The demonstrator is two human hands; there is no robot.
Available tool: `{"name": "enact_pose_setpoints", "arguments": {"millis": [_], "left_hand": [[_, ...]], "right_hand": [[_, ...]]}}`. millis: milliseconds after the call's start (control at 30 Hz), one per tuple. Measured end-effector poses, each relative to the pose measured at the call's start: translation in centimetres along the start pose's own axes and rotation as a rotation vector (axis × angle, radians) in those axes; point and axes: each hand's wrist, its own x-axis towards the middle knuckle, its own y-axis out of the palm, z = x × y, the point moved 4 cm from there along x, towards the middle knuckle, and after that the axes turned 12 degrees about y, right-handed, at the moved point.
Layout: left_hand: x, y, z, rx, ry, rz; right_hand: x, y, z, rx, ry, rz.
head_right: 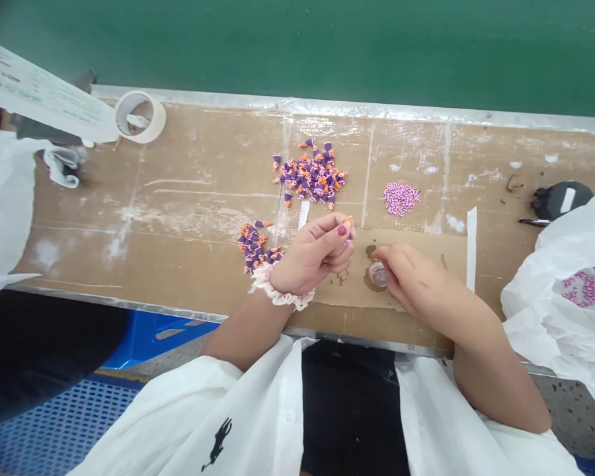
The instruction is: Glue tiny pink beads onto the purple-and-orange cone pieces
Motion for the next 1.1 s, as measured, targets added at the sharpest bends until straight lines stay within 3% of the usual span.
{"name": "enact_pose_setpoints", "arguments": {"millis": [100, 167, 600, 700, 867, 1100], "left_hand": [[0.0, -1.1, 1.1, 0.009, -0.010, -0.097], [0.0, -1.2, 1.3, -0.011, -0.011, -0.103], [-0.6, 0.1, 1.9, -0.058, -0.069, 0.073], [-0.7, 0.3, 2.0, -0.054, -0.063, 0.114], [-0.9, 0.9, 2.2, -0.043, -0.037, 0.123], [-1.2, 1.3, 2.5, -0.074, -0.035, 0.149]], "right_hand": [[0.0, 0.1, -0.1, -0.011, 0.012, 0.007], [-0.1, 0.1, -0.1, -0.006, 0.014, 0.003], [-0.2, -0.3, 0.0, 0.093, 0.034, 0.029], [0.0, -0.9, 0.4, 0.171, 0.042, -0.115], [0.0, -1.3, 1.6, 0.558, 0.031, -0.440], [0.0, -0.9, 2.7, 0.604, -0.024, -0.509]]}}
